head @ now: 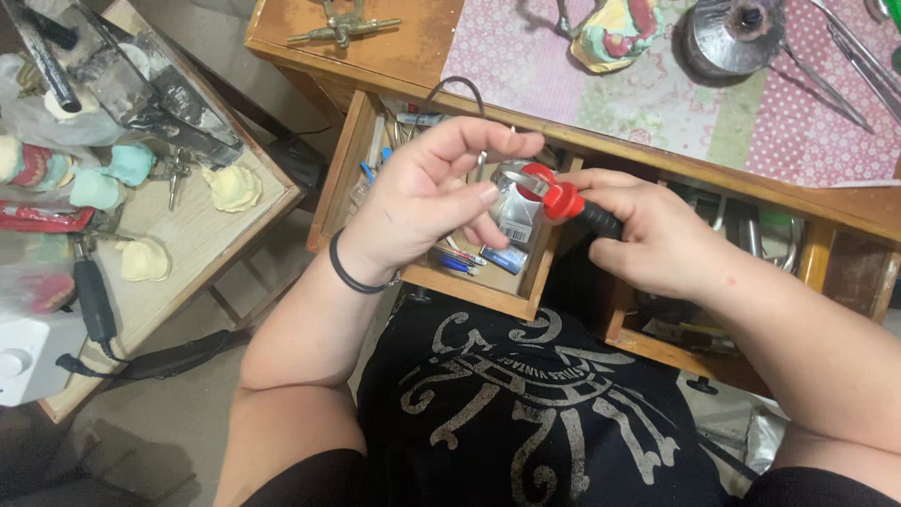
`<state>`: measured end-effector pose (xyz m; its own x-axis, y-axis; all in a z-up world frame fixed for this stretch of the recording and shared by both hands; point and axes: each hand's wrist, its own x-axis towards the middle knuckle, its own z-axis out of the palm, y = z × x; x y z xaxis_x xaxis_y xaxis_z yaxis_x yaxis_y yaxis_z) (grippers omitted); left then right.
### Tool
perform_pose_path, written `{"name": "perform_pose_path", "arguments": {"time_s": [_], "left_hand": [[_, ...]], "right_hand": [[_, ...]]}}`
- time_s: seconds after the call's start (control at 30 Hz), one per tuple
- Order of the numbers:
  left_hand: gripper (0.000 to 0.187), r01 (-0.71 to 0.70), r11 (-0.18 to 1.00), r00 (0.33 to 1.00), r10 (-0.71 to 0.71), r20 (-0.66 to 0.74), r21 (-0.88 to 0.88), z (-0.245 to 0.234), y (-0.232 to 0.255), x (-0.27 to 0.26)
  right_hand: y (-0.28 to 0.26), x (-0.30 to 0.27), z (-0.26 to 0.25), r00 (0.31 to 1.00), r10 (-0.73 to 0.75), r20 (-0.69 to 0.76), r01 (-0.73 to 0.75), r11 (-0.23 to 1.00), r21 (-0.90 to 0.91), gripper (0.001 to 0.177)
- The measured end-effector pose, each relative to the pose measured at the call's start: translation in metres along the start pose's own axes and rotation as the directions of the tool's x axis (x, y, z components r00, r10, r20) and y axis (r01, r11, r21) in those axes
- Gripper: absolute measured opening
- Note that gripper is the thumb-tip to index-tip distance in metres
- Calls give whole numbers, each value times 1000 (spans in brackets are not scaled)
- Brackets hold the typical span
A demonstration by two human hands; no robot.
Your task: The person works on a dental prosthesis held in a metal clamp, using a fine metal tool to scrape and shape the material. They open a drawer to retrieve a small metal piece, manipulate it with pliers, and then return to working on the prosthesis.
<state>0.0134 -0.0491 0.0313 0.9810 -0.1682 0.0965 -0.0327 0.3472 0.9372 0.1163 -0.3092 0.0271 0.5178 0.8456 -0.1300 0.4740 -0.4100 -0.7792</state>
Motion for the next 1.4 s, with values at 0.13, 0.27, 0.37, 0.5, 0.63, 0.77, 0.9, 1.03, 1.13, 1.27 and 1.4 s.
{"name": "perform_pose_path", "arguments": {"time_s": [0.13,0.27,0.37,0.5,0.63,0.77,0.9,1.03,1.13,1.27,1.4], "left_hand": [[36,88,995,994,-90,64,40,0,-1,2],[38,102,991,992,-108,71,92,3,-2,5],[39,135,987,988,-140,57,83,4,-1,6],[39,135,988,989,-140,56,81,5,0,7],[40,159,981,985,-165,48,112,5,4,8],[40,173,981,983,-177,49,88,4,2,8],[39,154,981,985,-162,58,116,3,1,9],[39,148,983,985,-156,73,111,2,0,9],[41,170,981,983,-176,58,96,3,-3,8],[39,187,965,979,-199,46,183,6,5,8],[11,-109,900,994,93,59,421,22,0,1]], "right_hand": [[5,2,2,993,-113,-37,115,991,68,59],[9,-2,5,996,-45,-74,48,998,50,56],[8,-3,5,989,-95,-114,103,992,74,48],[5,-4,4,985,-88,-152,95,995,40,43],[7,-3,6,980,-112,-163,120,992,40,42],[10,-3,7,979,-134,-153,141,989,37,42],[7,-4,7,981,-97,-170,104,994,33,41],[11,-4,7,976,-126,-177,130,991,10,40],[15,-4,8,974,-145,-177,145,989,-10,39],[16,-4,10,972,-117,-204,95,989,-114,28],[9,-3,7,947,-254,-195,180,926,-332,52]]}}
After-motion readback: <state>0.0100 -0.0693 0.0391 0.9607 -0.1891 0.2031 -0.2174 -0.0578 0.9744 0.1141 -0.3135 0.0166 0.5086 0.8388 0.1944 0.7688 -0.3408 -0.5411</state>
